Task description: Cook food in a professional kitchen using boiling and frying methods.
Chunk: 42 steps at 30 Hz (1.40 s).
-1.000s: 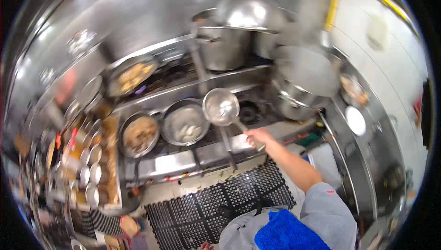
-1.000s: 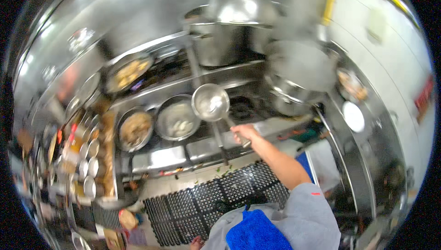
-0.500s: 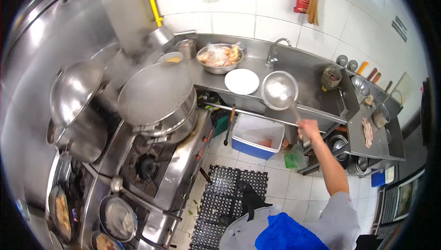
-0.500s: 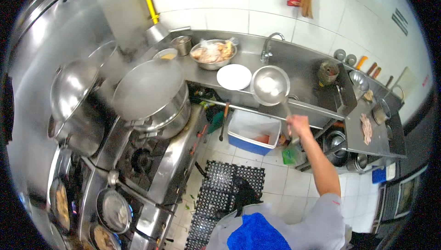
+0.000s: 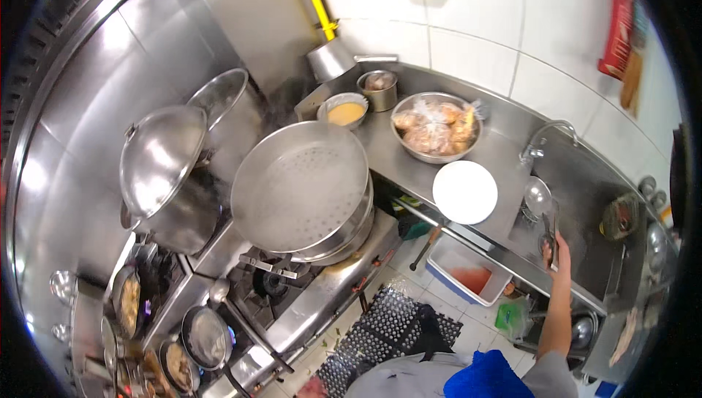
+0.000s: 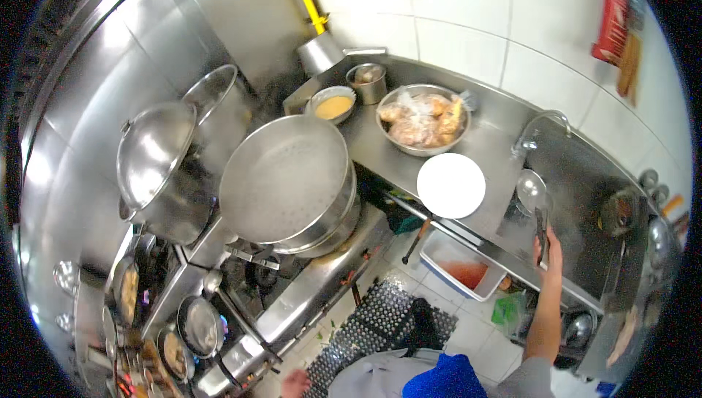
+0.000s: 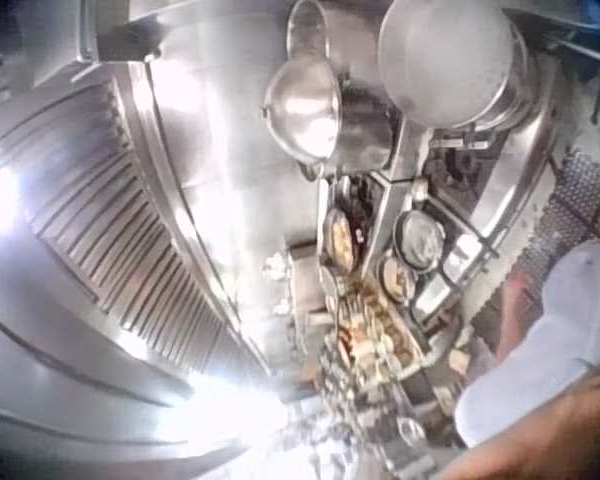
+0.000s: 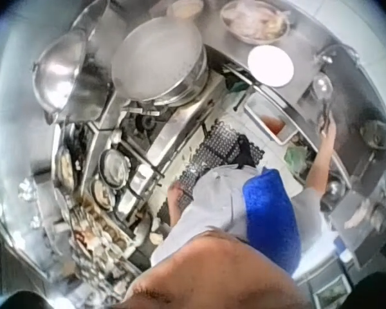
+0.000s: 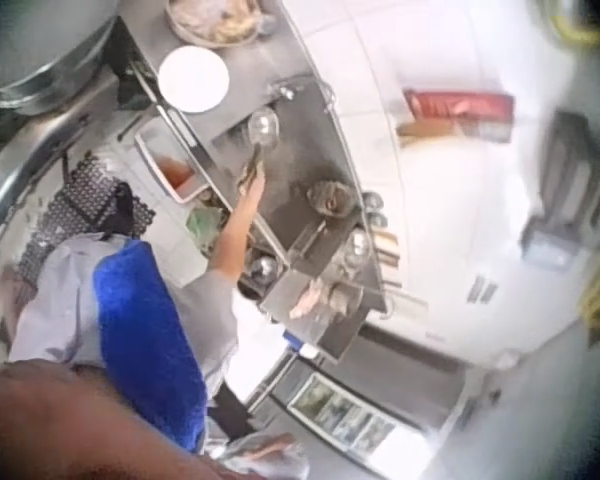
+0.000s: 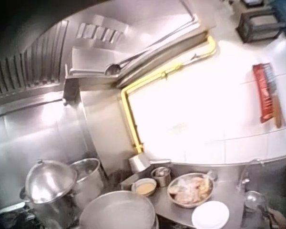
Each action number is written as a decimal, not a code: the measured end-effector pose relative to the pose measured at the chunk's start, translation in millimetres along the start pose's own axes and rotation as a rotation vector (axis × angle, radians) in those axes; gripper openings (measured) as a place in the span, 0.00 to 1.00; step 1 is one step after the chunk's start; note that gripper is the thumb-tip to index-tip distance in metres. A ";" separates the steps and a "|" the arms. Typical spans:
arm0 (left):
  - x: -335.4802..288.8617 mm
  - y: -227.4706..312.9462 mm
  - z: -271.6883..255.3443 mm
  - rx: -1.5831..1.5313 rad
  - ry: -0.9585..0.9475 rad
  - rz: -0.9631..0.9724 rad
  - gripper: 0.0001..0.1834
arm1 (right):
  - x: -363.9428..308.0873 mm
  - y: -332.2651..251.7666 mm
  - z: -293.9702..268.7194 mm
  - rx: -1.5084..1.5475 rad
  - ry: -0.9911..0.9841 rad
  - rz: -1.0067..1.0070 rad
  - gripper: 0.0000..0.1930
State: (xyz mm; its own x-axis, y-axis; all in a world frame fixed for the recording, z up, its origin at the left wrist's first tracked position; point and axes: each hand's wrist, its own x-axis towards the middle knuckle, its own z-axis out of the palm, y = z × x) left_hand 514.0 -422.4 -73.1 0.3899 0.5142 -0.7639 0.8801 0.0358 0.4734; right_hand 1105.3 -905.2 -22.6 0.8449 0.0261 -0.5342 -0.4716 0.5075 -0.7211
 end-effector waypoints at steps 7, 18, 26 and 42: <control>-102.7 267.6 -200.1 0.052 1.004 0.468 0.13 | -105.4 84.6 97.7 -0.287 -0.072 -0.098 0.18; -35.3 521.8 -524.5 0.552 1.359 0.791 0.27 | 10.3 228.1 65.6 0.019 -0.261 0.226 0.21; 66.3 583.8 -644.3 0.848 1.229 0.679 0.32 | -7.4 252.0 36.1 -0.454 0.121 -0.099 0.20; 20.9 596.2 -532.0 0.956 1.222 0.774 0.23 | -21.9 38.7 124.0 -0.697 0.410 -0.662 0.14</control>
State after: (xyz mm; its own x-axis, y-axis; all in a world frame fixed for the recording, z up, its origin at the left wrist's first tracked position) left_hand 902.8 65.5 426.5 0.7490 0.4807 0.4560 0.6159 -0.7589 -0.2115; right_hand 1099.8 -779.4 15.9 0.8988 -0.4361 0.0453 -0.0971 -0.2986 -0.9494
